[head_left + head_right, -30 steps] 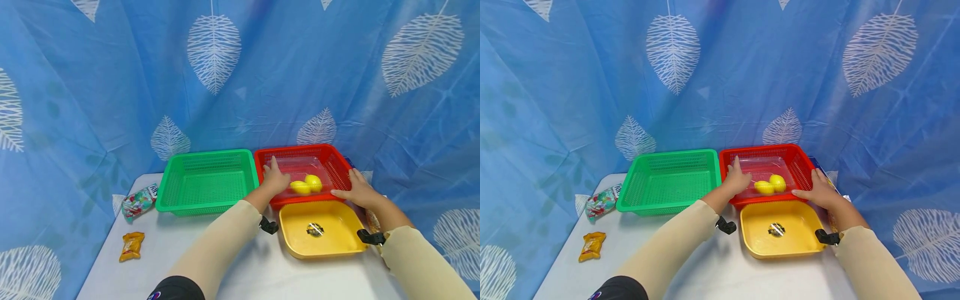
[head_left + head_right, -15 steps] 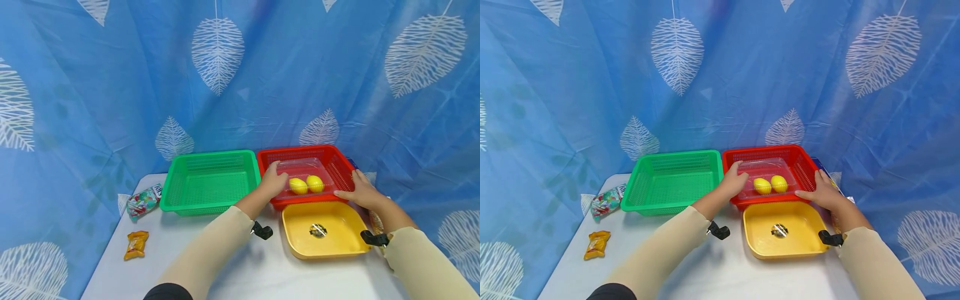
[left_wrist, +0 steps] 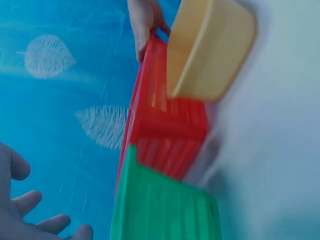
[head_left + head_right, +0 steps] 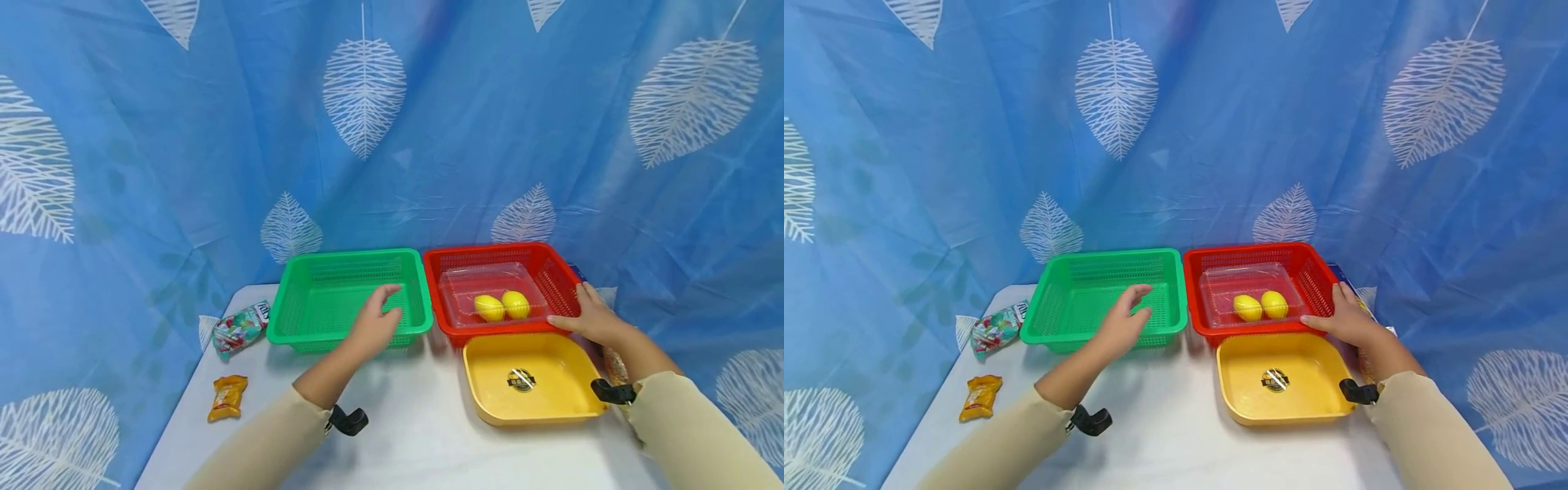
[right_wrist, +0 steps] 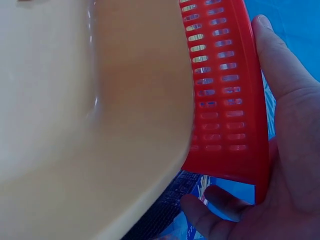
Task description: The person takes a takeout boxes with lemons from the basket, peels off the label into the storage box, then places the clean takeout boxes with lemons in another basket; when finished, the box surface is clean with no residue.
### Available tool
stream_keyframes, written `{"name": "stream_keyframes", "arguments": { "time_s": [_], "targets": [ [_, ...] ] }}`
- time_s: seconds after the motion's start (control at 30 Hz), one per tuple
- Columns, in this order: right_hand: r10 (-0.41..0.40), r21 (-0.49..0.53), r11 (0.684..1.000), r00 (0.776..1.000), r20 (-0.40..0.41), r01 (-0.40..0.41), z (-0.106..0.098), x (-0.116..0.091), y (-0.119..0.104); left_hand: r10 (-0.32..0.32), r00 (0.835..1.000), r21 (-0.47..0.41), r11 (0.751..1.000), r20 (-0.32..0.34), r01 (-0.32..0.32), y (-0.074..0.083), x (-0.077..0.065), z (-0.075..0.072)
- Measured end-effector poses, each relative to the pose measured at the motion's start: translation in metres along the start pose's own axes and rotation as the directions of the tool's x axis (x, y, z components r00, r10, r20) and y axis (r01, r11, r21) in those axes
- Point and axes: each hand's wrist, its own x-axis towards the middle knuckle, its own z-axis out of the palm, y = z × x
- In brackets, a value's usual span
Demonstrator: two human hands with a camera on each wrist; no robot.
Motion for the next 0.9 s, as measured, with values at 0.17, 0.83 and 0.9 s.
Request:
{"name": "stream_keyframes", "arguments": {
  "time_s": [0.17,0.83,0.9],
  "targets": [
    [-0.007,-0.011,1.000,1.000,0.003,0.007,-0.010,0.004,0.006,-0.026,0.999,0.097,0.995,-0.021,0.028,-0.012,-0.027,-0.038],
    [0.008,-0.169,0.986,1.000,-0.027,-0.013,-0.029,-0.007,0.020,0.127,0.991,0.561,0.819,0.034,-0.124,-0.030,-0.045,-0.101],
    [-0.022,-0.203,0.979,0.999,-0.048,0.012,-0.032,-0.008,0.018,0.135,0.990,0.599,0.791,0.029,-0.126,-0.028,-0.046,-0.105]
  ]
}}
